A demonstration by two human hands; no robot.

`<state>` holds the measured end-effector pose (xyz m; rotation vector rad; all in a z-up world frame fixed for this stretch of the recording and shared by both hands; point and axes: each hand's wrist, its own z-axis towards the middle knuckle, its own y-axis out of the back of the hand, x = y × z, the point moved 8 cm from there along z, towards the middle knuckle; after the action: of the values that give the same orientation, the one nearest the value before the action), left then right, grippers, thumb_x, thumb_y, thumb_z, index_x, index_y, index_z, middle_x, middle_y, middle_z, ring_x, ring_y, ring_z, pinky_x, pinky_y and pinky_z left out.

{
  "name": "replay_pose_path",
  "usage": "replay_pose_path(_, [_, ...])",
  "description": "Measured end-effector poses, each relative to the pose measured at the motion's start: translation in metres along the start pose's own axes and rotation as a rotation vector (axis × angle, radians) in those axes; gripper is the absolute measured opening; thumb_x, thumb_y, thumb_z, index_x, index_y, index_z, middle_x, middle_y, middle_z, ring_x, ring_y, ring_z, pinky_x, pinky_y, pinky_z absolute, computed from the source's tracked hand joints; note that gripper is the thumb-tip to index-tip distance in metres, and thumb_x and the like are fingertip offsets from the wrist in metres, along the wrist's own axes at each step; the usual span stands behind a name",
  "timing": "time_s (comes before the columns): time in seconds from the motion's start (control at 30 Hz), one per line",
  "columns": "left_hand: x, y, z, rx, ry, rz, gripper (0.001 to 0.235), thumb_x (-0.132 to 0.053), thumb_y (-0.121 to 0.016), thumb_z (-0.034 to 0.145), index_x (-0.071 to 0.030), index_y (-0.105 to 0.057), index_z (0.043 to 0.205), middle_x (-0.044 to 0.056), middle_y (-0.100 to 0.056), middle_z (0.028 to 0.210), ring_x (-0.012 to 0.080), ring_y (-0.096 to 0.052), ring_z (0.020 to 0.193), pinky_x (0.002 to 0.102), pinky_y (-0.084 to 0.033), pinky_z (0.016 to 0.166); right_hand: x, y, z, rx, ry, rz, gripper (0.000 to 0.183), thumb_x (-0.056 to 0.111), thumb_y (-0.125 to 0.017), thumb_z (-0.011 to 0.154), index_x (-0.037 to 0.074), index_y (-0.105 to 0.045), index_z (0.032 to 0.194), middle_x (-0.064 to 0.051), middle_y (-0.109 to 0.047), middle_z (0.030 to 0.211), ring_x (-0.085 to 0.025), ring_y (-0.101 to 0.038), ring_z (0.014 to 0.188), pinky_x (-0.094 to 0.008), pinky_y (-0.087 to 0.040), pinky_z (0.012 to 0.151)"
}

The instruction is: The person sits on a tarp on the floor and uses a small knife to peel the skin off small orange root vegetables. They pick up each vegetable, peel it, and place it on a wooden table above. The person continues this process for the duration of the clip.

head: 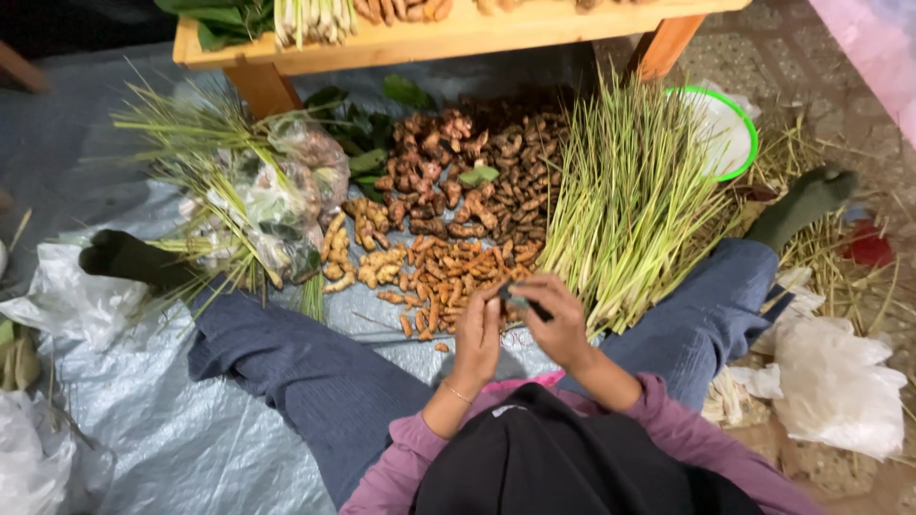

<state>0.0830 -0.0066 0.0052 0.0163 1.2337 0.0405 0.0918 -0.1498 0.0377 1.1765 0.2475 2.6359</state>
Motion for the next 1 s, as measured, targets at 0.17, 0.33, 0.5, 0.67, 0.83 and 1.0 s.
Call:
replay_pose_path(0.17, [0.008,0.002,0.006,0.009,0.077,-0.034,0.032,-0.012,-0.041,0.108,0.001,-0.063,0.127,0.023,-0.070,0.117,0.0339,-0.067,0.113,0.045,-0.052,0.098,0.014,-0.001,0.001,-0.005,-0.029,0.013,0.024,0.001,-0.080,0.083,0.007,-0.082,0.106,-0.013,-0.072,0.095,-0.032,-0.074,0.087,-0.042,-0.059,0.079])
replay_pose_path(0.33, [0.029,0.003,0.028,-0.006,0.165,-0.075,0.026,-0.013,-0.056,0.103,-0.003,-0.065,0.126,0.018,-0.071,0.113,0.0256,-0.075,0.093,0.039,-0.060,0.085,-0.049,0.018,0.007,-0.090,-0.104,-0.034,0.023,0.003,-0.081,0.083,0.007,-0.081,0.105,-0.012,-0.072,0.097,-0.031,-0.074,0.089,-0.043,-0.058,0.081])
replay_pose_path(0.5, [0.058,0.009,0.068,-0.101,0.278,-0.125,0.027,-0.005,-0.065,0.096,-0.003,-0.069,0.123,0.021,-0.068,0.122,0.0269,-0.076,0.094,0.037,-0.064,0.081,-0.200,0.008,-0.029,-0.114,-0.226,-0.160,0.023,0.006,-0.083,0.083,0.014,-0.082,0.104,-0.010,-0.074,0.098,-0.034,-0.074,0.094,-0.044,-0.057,0.086])
replay_pose_path(0.67, [0.031,0.009,0.128,-0.085,0.063,0.036,0.028,-0.002,-0.053,0.102,0.002,-0.067,0.127,0.022,-0.065,0.124,0.0377,-0.071,0.105,0.042,-0.064,0.083,-0.231,-0.020,-0.054,0.059,-0.436,-0.260,0.030,0.000,-0.071,0.087,0.010,-0.075,0.115,-0.021,-0.065,0.114,-0.048,-0.065,0.111,-0.058,-0.053,0.097])
replay_pose_path(0.83, [0.008,0.013,0.204,-0.111,-0.358,0.305,0.024,-0.009,-0.055,0.103,-0.003,-0.065,0.124,0.015,-0.069,0.125,0.0313,-0.067,0.117,0.045,-0.056,0.102,-0.300,-0.037,-0.104,0.191,-0.524,-0.319,0.033,0.016,-0.055,0.101,0.015,-0.068,0.132,-0.012,-0.052,0.142,-0.033,-0.057,0.128,-0.045,-0.049,0.101])
replay_pose_path(1.0, [-0.016,0.018,0.316,-0.187,-0.681,0.450,0.026,-0.010,-0.054,0.105,0.007,-0.062,0.123,0.023,-0.069,0.119,0.0362,-0.070,0.109,0.044,-0.058,0.100,-0.290,-0.046,-0.109,0.297,-0.277,-0.516,0.046,0.006,-0.051,0.099,0.019,-0.060,0.143,-0.017,-0.058,0.136,-0.039,-0.057,0.125,-0.051,-0.047,0.104])
